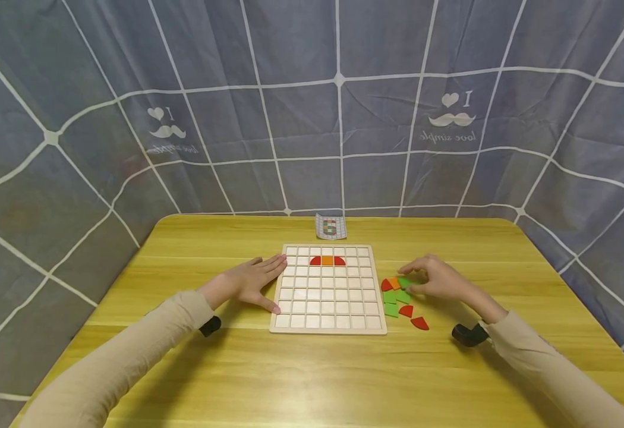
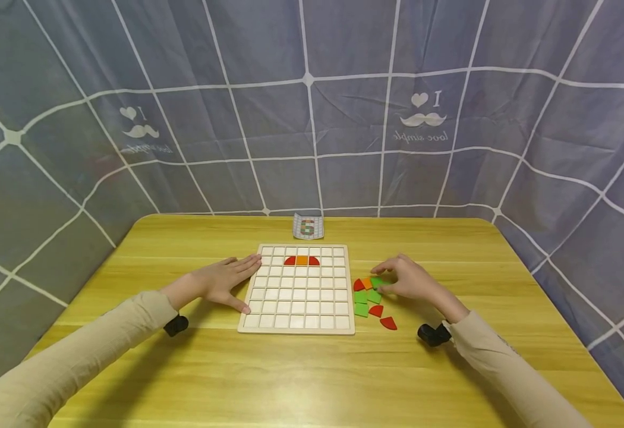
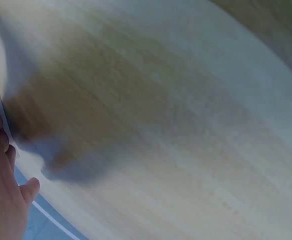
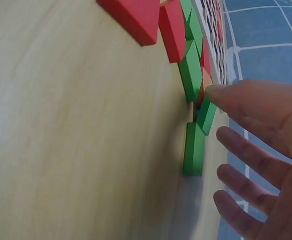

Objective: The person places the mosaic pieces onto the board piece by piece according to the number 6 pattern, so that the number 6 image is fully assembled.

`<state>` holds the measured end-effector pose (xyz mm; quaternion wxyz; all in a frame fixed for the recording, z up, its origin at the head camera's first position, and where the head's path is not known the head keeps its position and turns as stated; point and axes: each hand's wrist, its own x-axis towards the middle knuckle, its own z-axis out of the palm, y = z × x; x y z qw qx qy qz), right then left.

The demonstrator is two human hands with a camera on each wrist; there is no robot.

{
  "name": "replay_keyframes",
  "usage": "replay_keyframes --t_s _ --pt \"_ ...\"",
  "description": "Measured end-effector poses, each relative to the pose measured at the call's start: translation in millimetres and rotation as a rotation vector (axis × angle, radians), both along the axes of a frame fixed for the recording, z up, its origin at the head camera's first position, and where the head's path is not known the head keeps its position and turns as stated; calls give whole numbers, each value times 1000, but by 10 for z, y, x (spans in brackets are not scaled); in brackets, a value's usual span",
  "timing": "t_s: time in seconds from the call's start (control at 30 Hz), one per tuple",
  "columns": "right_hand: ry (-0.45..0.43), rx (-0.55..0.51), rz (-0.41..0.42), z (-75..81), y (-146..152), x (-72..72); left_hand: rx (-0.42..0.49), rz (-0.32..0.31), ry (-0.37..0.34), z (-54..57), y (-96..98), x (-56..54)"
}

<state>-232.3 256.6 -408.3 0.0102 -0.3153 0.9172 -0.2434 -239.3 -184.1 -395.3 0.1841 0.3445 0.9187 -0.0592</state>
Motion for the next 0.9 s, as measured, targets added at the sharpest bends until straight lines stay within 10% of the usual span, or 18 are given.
replay_keyframes --t_s 0.9 --pt "-66 36 -26 -82 62 -62 -5 -3 12 -6 12 0"
